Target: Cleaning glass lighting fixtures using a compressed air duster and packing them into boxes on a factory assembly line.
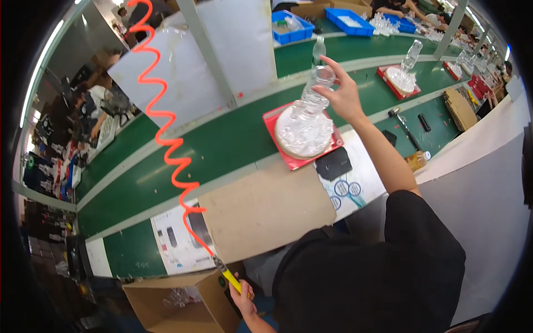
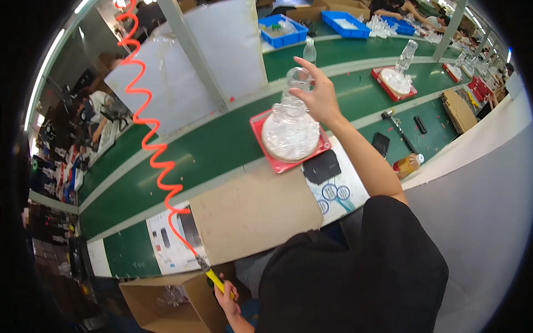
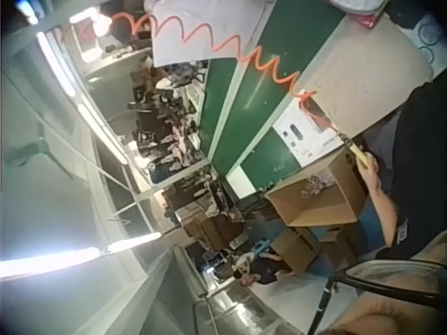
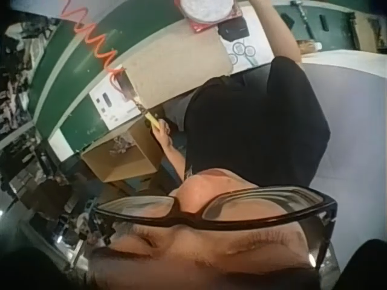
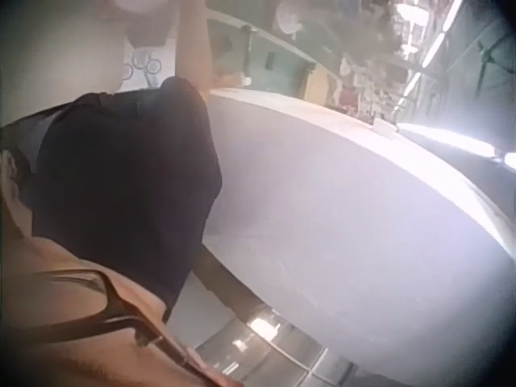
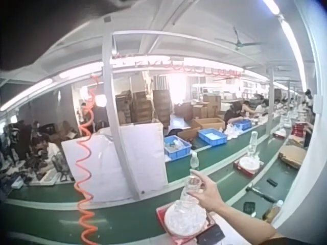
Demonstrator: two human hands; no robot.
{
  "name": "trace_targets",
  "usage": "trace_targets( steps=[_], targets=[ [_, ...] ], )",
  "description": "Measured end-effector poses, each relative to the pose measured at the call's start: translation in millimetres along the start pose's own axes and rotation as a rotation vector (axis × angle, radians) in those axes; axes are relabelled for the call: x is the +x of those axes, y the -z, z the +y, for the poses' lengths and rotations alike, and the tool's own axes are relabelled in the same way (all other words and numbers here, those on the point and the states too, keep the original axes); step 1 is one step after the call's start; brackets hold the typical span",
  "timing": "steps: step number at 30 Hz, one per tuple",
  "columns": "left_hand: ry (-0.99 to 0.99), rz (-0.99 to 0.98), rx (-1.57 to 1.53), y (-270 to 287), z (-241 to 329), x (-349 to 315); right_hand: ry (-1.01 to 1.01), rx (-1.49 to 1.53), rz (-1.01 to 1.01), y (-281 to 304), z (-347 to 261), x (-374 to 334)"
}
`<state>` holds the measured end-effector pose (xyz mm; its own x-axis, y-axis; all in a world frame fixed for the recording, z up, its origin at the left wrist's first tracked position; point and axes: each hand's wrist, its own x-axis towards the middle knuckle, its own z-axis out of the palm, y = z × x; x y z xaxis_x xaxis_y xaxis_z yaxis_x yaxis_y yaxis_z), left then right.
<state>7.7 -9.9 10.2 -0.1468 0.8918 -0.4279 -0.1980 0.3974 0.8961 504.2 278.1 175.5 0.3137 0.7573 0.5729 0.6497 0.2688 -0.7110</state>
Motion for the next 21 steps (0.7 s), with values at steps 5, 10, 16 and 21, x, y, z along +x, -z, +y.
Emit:
trace_targets(
  steps=[5,10,16,21],
  targets=[
    [0.056,-0.023,0.004,-11,12,-3,0.089,0.163,-0.141,-65,-24,-52],
    [0.043,-0.026,-0.023,-9,9,-8,0.052,0.337,-0.171,-83,-11,-64],
    [0.051,-0.002,-0.069,-9,6,-9,-0.505,-0.025,-0.319,-42,143,-135],
    [0.061,-0.006,-0.078,-7,2,-3,-0.735,-0.077,-0.705,-27,163,-213]
  ],
)
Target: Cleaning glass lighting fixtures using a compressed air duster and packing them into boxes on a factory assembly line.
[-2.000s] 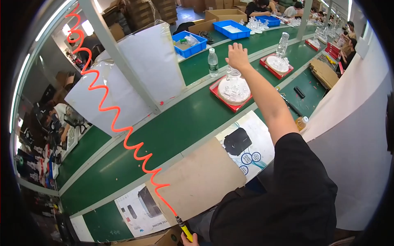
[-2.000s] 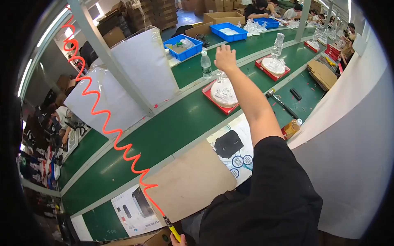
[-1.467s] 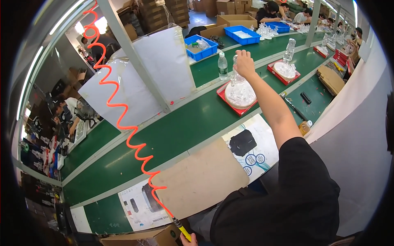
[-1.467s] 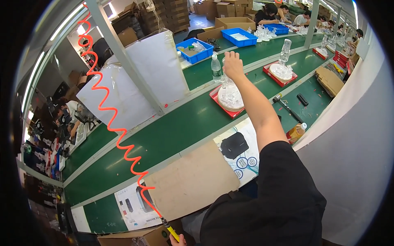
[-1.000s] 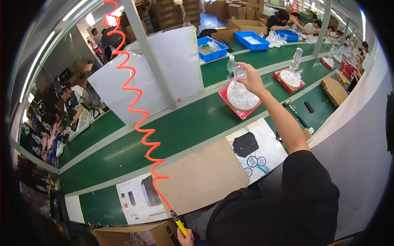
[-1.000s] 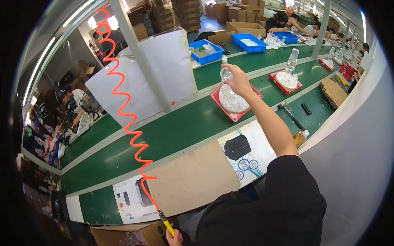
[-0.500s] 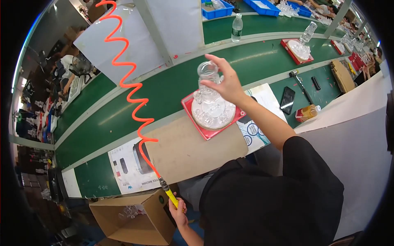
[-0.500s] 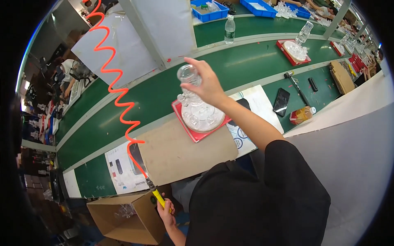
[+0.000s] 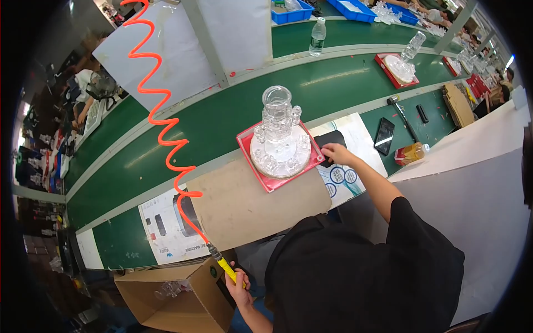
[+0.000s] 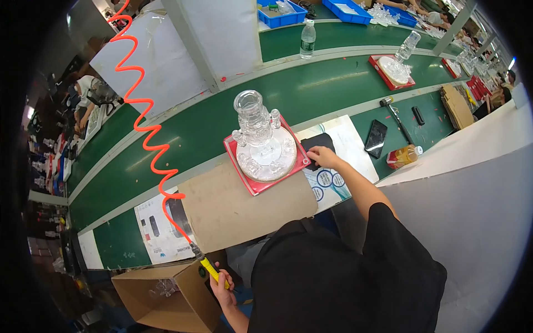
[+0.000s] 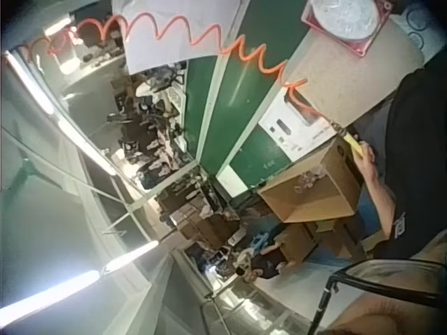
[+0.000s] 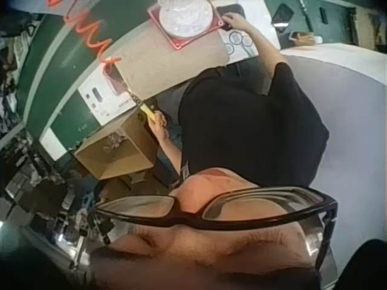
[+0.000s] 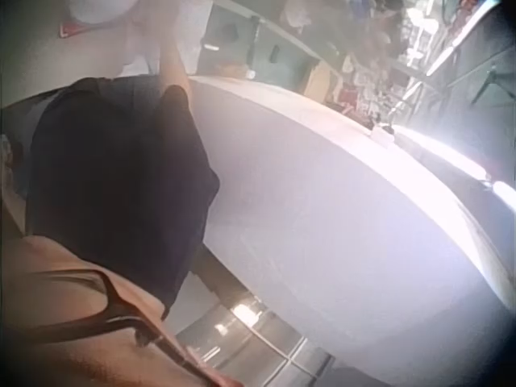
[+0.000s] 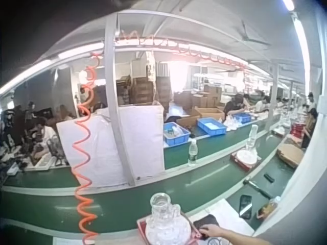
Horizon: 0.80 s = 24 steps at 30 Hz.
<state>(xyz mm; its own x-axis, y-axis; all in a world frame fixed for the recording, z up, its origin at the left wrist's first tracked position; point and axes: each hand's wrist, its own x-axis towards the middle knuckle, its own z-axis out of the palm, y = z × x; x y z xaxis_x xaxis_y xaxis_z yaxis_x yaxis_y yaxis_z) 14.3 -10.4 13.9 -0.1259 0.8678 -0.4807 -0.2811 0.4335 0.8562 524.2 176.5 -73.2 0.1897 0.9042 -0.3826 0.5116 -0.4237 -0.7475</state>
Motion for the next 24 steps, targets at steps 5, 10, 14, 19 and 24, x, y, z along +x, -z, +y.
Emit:
trace_targets(
  steps=[5,10,14,19,24],
  targets=[
    [0.019,-0.028,0.009,-10,3,7,-0.058,-0.022,-0.048,-9,2,-10],
    [0.024,-0.019,0.004,-15,0,6,-0.037,-0.058,0.002,-13,-26,-32],
    [0.018,-0.007,0.009,-15,0,0,-0.067,-0.041,0.039,-10,-19,-40],
    [0.012,0.012,0.015,-10,0,0,-0.133,0.034,0.069,-8,-4,-41],
    [0.028,0.019,0.042,-12,4,2,-0.046,0.026,0.001,-7,8,-44]
  ],
)
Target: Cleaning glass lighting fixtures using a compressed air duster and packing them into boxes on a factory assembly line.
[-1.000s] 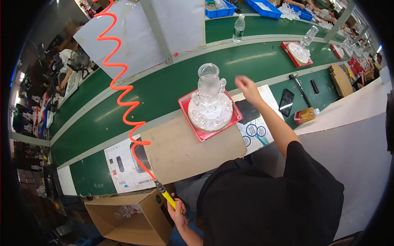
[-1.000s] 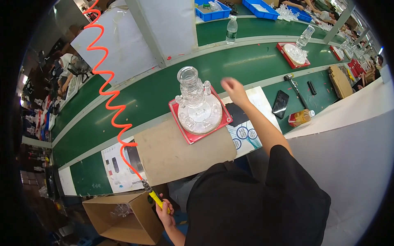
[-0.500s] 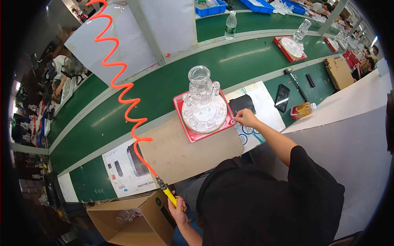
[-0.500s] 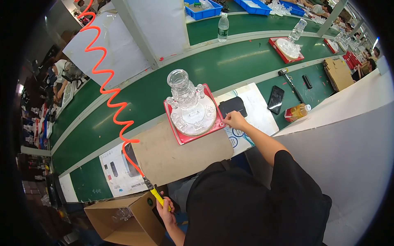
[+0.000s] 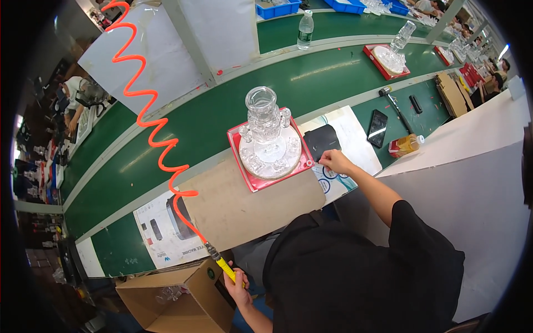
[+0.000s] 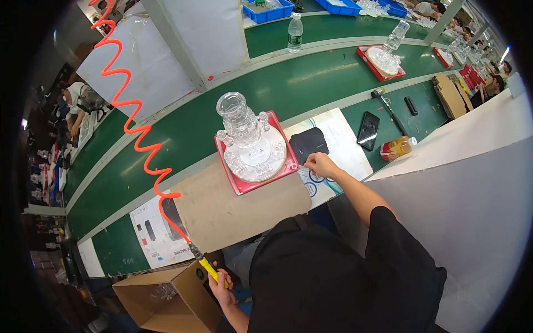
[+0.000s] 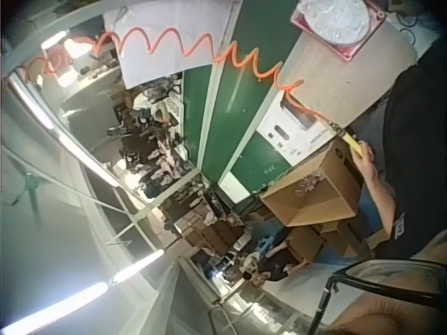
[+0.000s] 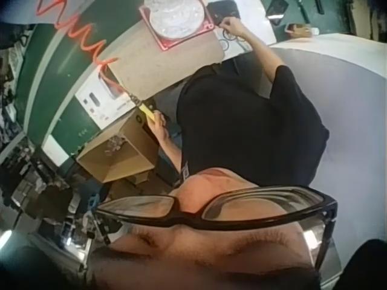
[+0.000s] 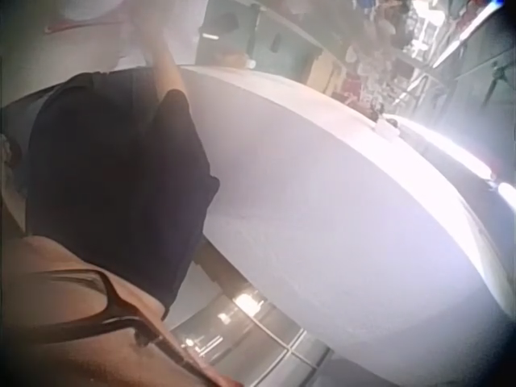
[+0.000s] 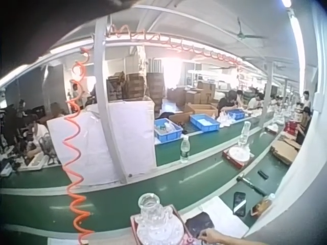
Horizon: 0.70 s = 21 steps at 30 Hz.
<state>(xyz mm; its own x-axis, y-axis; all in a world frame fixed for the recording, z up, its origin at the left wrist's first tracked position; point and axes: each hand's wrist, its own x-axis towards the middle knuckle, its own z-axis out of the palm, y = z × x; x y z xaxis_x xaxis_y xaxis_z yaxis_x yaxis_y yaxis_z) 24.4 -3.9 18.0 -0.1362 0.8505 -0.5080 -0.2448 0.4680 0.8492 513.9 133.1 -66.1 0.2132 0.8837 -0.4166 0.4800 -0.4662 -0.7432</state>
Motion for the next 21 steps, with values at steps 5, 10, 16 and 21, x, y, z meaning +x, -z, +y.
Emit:
trace_targets(
  steps=[5,10,16,21],
  targets=[
    [0.009,-0.022,0.01,-3,-2,3,0.001,-0.124,-0.124,5,14,-11],
    [0.01,-0.039,0.023,-3,-4,3,-0.051,-0.246,-0.073,6,20,-44],
    [0.018,-0.023,0.04,-2,-6,1,-0.117,-0.562,-0.267,25,30,-80],
    [0.007,-0.027,0.081,-4,-2,2,-0.468,-0.495,-1.118,18,41,-124]
  ],
)
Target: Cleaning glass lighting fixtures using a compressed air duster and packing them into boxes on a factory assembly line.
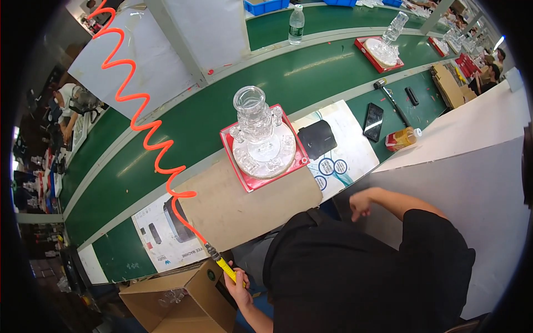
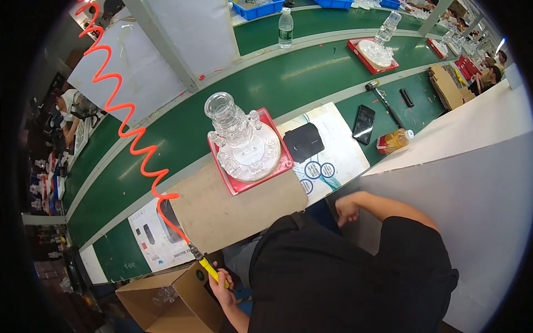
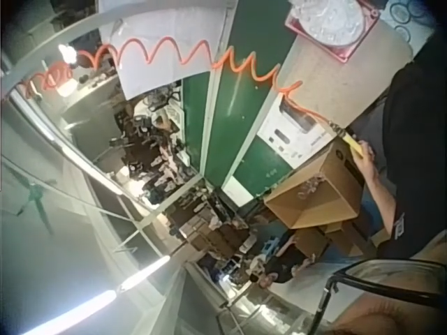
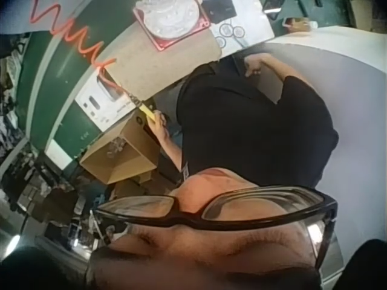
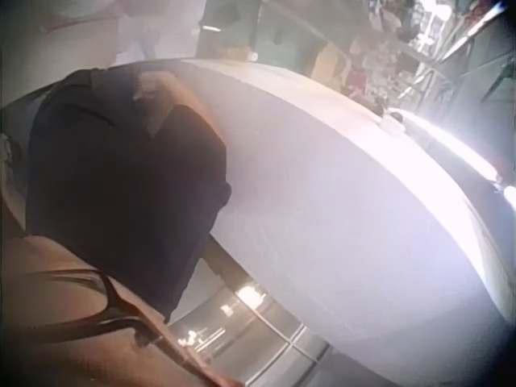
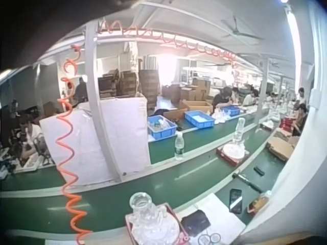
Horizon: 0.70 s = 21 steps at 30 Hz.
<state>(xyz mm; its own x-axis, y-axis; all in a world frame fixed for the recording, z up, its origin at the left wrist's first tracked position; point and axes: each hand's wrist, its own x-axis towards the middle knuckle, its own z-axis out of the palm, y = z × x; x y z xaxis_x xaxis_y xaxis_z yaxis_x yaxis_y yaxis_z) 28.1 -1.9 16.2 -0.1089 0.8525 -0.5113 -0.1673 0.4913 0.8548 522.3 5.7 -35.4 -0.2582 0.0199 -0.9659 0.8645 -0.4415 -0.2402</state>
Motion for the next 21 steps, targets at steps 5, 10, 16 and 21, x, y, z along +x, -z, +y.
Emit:
trace_targets(
  steps=[5,10,16,21],
  targets=[
    [0.002,0.006,-0.037,-3,0,0,0.041,-0.318,-0.215,-42,2,6],
    [0.008,0.0,0.001,0,-3,-2,0.441,0.033,1.146,26,-34,-2],
    [0.015,0.039,0.148,-5,8,2,0.363,-0.2,1.125,103,-83,9],
    [-0.009,0.074,0.148,-5,7,-4,0.394,-0.137,1.067,136,-85,27]
  ],
)
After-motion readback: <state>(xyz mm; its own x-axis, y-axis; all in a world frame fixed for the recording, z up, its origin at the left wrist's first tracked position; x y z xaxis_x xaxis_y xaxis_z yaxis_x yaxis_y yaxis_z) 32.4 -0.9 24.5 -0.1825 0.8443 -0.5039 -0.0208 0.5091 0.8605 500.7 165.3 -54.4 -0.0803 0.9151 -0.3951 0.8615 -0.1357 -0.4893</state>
